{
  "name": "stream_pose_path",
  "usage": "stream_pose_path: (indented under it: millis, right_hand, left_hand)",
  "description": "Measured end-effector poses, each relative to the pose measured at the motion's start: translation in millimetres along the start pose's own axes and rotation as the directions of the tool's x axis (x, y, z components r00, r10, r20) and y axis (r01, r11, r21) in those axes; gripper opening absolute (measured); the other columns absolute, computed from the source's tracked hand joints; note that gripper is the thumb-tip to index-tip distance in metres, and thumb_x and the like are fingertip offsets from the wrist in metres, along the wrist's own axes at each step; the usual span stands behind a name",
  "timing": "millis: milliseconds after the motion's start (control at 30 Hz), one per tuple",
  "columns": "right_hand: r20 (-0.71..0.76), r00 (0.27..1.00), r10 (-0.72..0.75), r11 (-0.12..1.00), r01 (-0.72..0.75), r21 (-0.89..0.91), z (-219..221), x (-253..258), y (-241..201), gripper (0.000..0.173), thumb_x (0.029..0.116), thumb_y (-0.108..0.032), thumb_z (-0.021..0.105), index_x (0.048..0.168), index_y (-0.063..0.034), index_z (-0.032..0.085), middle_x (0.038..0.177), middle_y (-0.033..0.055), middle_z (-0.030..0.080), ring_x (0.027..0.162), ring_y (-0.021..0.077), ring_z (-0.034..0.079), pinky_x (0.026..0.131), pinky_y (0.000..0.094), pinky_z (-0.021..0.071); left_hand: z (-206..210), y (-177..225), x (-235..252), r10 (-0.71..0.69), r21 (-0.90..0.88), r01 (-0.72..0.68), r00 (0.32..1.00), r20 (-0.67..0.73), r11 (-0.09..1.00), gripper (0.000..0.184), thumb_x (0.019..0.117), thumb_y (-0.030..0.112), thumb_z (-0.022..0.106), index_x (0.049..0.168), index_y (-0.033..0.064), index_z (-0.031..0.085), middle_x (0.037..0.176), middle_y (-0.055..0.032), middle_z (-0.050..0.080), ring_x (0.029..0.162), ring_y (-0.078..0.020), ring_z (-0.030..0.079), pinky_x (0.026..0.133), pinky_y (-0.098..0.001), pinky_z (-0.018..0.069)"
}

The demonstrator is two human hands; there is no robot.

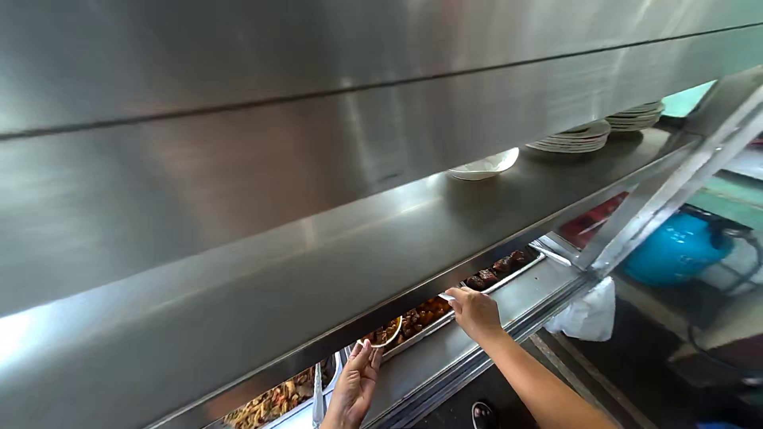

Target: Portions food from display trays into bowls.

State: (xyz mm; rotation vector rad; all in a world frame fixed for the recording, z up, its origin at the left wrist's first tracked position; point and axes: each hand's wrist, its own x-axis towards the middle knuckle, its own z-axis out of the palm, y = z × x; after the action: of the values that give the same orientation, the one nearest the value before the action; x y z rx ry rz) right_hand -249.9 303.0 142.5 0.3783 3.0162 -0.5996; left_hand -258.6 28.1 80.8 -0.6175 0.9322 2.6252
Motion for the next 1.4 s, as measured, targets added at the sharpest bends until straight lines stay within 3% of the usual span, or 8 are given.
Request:
stream_pose_path:
  millis: [200, 300, 467, 567, 800, 1033, 1233, 1400]
  right_hand:
    - [-0.067, 0.998, -0.014, 0.984, 0.001, -0.178, 13.3, 2.0, 12.1, 0.033, 0.1031, -0.013, 0.047, 0.125, -0.0124, 0.072, 0.114, 0.0154, 0.073, 0.100, 0.0342, 0.072, 0.083, 0.0518, 0.0570]
    - [0.007, 0.999, 0.051, 0.975, -0.048, -0.219, 15.4, 5.2, 7.9, 0.033, 0.1026, -0.011, 0.046, 0.124, -0.0099, 0.070, 0.117, 0.0168, 0.071, 0.104, 0.0348, 0.071, 0.085, 0.0517, 0.0561]
    - [0.152, 0.969, 0.194, 0.977, -0.205, 0.059, 25.5, 13.3, 8.9, 0.032, 0.1024, -0.026, 0.054, 0.129, -0.0196, 0.070, 0.127, 0.0095, 0.071, 0.123, 0.0285, 0.064, 0.102, 0.0534, 0.0498]
    - [0.106, 0.980, 0.170, 0.955, -0.190, 0.228, 28.5, 10.2, 12.7, 0.031, 0.1012, -0.030, 0.058, 0.127, -0.0220, 0.072, 0.124, 0.0060, 0.072, 0.120, 0.0247, 0.065, 0.103, 0.0502, 0.0498]
    - [0.014, 0.999, 0.052, 0.931, -0.054, 0.362, -7.5, -16.5, -26.7, 0.031, 0.1015, -0.034, 0.059, 0.124, -0.0194, 0.074, 0.116, 0.0046, 0.075, 0.110, 0.0206, 0.068, 0.100, 0.0445, 0.0507]
    - [0.010, 1.000, -0.017, 0.957, 0.013, 0.288, -12.7, -32.4, -36.8, 0.033, 0.1033, -0.033, 0.054, 0.129, -0.0213, 0.072, 0.120, 0.0044, 0.074, 0.116, 0.0210, 0.068, 0.102, 0.0455, 0.0506]
    - [-0.035, 0.995, 0.091, 0.895, -0.066, 0.441, -20.5, -22.3, -4.1, 0.032, 0.1015, -0.036, 0.059, 0.126, -0.0212, 0.073, 0.117, 0.0022, 0.074, 0.109, 0.0185, 0.069, 0.099, 0.0451, 0.0521]
    - [0.023, 0.988, 0.152, 0.957, -0.153, 0.247, -19.6, -11.9, 24.8, 0.033, 0.1040, -0.033, 0.055, 0.132, -0.0225, 0.070, 0.123, 0.0064, 0.073, 0.117, 0.0252, 0.067, 0.102, 0.0501, 0.0501]
  left_hand:
    - [5.7, 12.5, -4.6, -0.034, -0.049, 0.035, 0.999, 0.007, 0.998, 0.018, 0.1080, 0.002, 0.038, 0.124, 0.0002, 0.046, 0.104, -0.0138, 0.071, 0.093, -0.0208, 0.074, 0.086, -0.0318, 0.0620]
    - [0.5, 15.6, -3.8, -0.015, -0.074, 0.014, 1.000, -0.013, 0.997, 0.017, 0.1067, 0.001, 0.041, 0.123, 0.0013, 0.048, 0.101, -0.0143, 0.071, 0.089, -0.0221, 0.074, 0.082, -0.0333, 0.0632]
    - [-5.0, 19.1, -5.3, 0.001, -0.099, -0.002, 1.000, -0.009, 0.995, 0.017, 0.1051, -0.002, 0.041, 0.120, 0.0016, 0.049, 0.099, -0.0156, 0.071, 0.085, -0.0240, 0.075, 0.080, -0.0354, 0.0642]
    - [-4.1, 20.8, -6.2, 0.000, -0.071, -0.001, 1.000, -0.016, 0.997, 0.020, 0.1042, -0.004, 0.044, 0.123, 0.0016, 0.049, 0.102, -0.0152, 0.071, 0.087, -0.0235, 0.075, 0.080, -0.0354, 0.0641]
    - [5.6, 7.3, -0.4, -0.047, -0.030, 0.047, 0.999, -0.015, 0.998, 0.023, 0.1043, -0.003, 0.045, 0.126, 0.0016, 0.048, 0.103, -0.0139, 0.068, 0.087, -0.0217, 0.073, 0.081, -0.0337, 0.0627]
    - [23.5, -6.5, 2.6, -0.113, -0.021, 0.115, 0.992, 0.061, 0.993, 0.022, 0.1056, -0.001, 0.044, 0.127, 0.0028, 0.047, 0.103, -0.0142, 0.069, 0.088, -0.0224, 0.074, 0.083, -0.0334, 0.0627]
    - [24.5, -12.4, 1.5, -0.122, -0.004, 0.123, 0.987, 0.101, 0.992, 0.020, 0.1071, 0.001, 0.040, 0.126, 0.0031, 0.048, 0.100, -0.0132, 0.071, 0.085, -0.0214, 0.074, 0.081, -0.0330, 0.0635]
    - [28.9, -16.2, -9.2, -0.070, 0.004, 0.070, 0.993, 0.090, 0.998, 0.019, 0.1066, 0.000, 0.040, 0.124, 0.0023, 0.049, 0.097, -0.0137, 0.071, 0.084, -0.0215, 0.074, 0.081, -0.0335, 0.0632]
